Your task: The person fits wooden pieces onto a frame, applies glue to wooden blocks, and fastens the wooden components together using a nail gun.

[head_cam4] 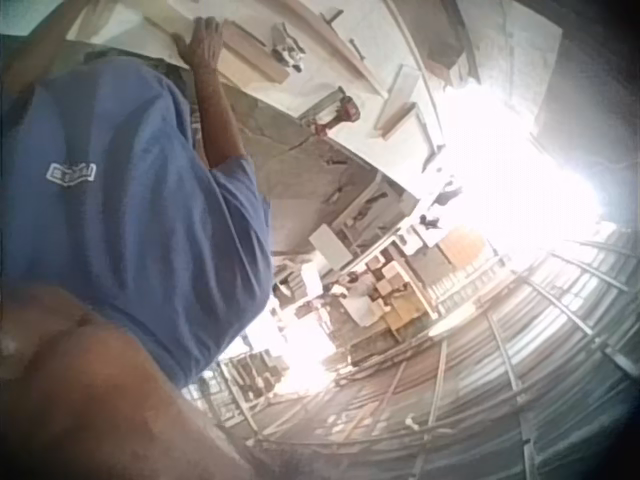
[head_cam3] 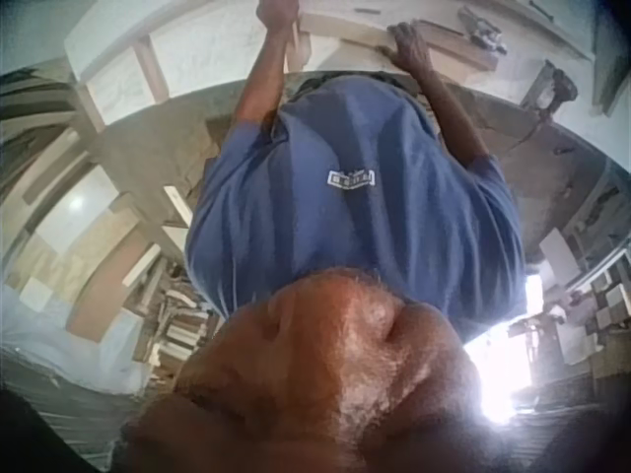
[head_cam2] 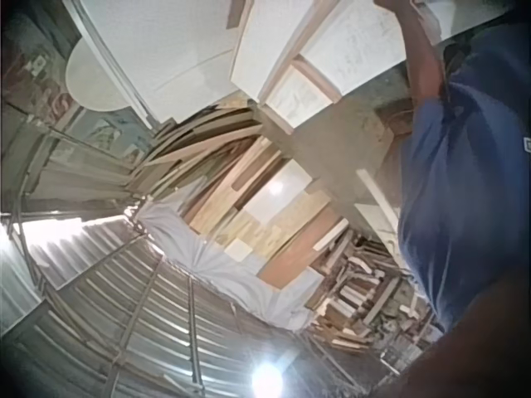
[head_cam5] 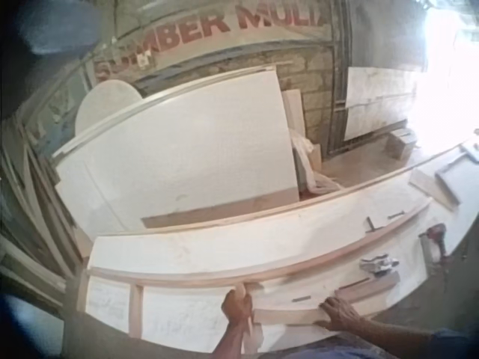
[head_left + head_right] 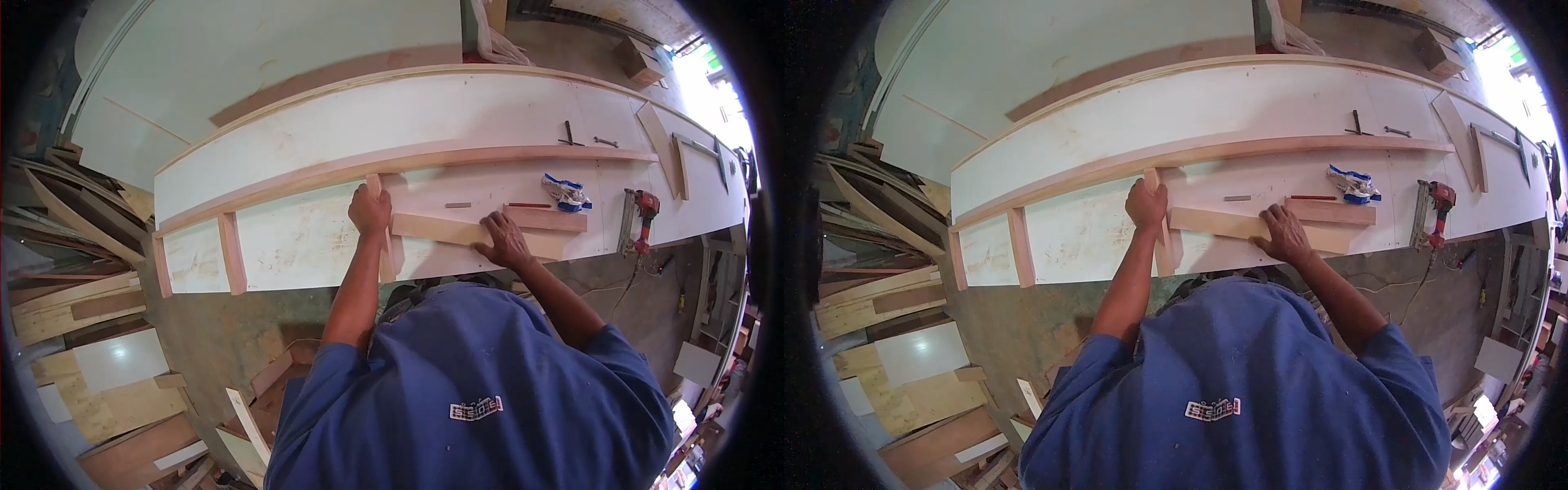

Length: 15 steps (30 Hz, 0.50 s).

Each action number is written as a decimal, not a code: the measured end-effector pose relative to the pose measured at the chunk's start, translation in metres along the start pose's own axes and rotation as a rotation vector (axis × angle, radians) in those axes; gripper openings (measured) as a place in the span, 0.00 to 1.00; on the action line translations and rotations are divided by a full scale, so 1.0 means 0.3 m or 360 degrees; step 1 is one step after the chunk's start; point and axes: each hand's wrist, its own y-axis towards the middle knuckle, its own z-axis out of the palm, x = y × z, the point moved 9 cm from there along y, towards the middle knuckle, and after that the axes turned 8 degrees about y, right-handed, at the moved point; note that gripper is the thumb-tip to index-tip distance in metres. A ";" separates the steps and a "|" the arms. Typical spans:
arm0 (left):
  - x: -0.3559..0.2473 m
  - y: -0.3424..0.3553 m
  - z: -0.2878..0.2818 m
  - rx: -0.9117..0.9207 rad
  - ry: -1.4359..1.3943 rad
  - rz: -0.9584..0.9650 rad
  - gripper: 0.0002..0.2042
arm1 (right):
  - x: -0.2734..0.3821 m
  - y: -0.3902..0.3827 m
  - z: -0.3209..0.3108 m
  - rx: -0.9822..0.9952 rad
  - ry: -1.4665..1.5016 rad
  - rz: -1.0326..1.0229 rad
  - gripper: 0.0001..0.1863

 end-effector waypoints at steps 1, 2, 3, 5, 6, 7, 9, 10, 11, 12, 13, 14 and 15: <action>0.000 -0.002 -0.003 0.0007 0.0034 -0.0003 0.18 | -0.001 -0.023 0.008 0.0054 -0.0022 0.0030 0.28; 0.003 -0.006 -0.007 0.0013 0.0068 -0.0007 0.19 | -0.004 -0.040 0.015 0.0108 -0.0044 0.0058 0.31; 0.004 -0.010 -0.010 0.0005 0.0070 -0.0003 0.19 | -0.018 -0.056 0.024 0.0101 -0.0042 0.0054 0.31; 0.013 -0.023 -0.013 0.0010 0.0081 -0.0011 0.19 | -0.042 -0.070 0.043 0.0043 -0.0111 0.0018 0.34; 0.028 -0.033 -0.015 0.0002 0.0087 -0.0014 0.19 | -0.047 -0.066 0.046 0.0040 -0.0106 0.0011 0.34; 0.043 -0.041 -0.020 -0.0019 0.0085 -0.0005 0.19 | -0.055 -0.063 0.062 0.0116 -0.0072 0.0013 0.34; 0.062 -0.038 -0.029 -0.0041 0.0086 -0.0001 0.19 | -0.059 -0.063 0.072 0.0196 -0.0036 0.0011 0.34; 0.075 -0.031 -0.018 0.0077 0.0026 -0.0050 0.19 | -0.039 -0.061 0.047 0.0166 0.0044 0.0011 0.32; 0.084 -0.024 -0.003 0.0197 -0.0035 -0.0100 0.20 | -0.022 -0.061 0.016 0.0137 0.0122 0.0012 0.30; 0.110 -0.005 -0.014 0.0184 -0.0031 -0.0117 0.20 | 0.002 -0.057 -0.008 0.0144 0.0127 -0.0007 0.30; 0.172 0.014 0.009 0.0265 -0.0299 -0.0334 0.23 | 0.000 -0.056 -0.032 0.0128 0.0220 0.0089 0.31; 0.225 0.022 0.040 0.0341 -0.0573 -0.0550 0.26 | -0.003 -0.053 -0.056 0.0114 0.0311 0.0186 0.31; 0.231 0.035 0.050 0.0331 -0.0579 -0.0566 0.26 | 0.004 -0.049 -0.083 0.0126 0.0307 0.0171 0.31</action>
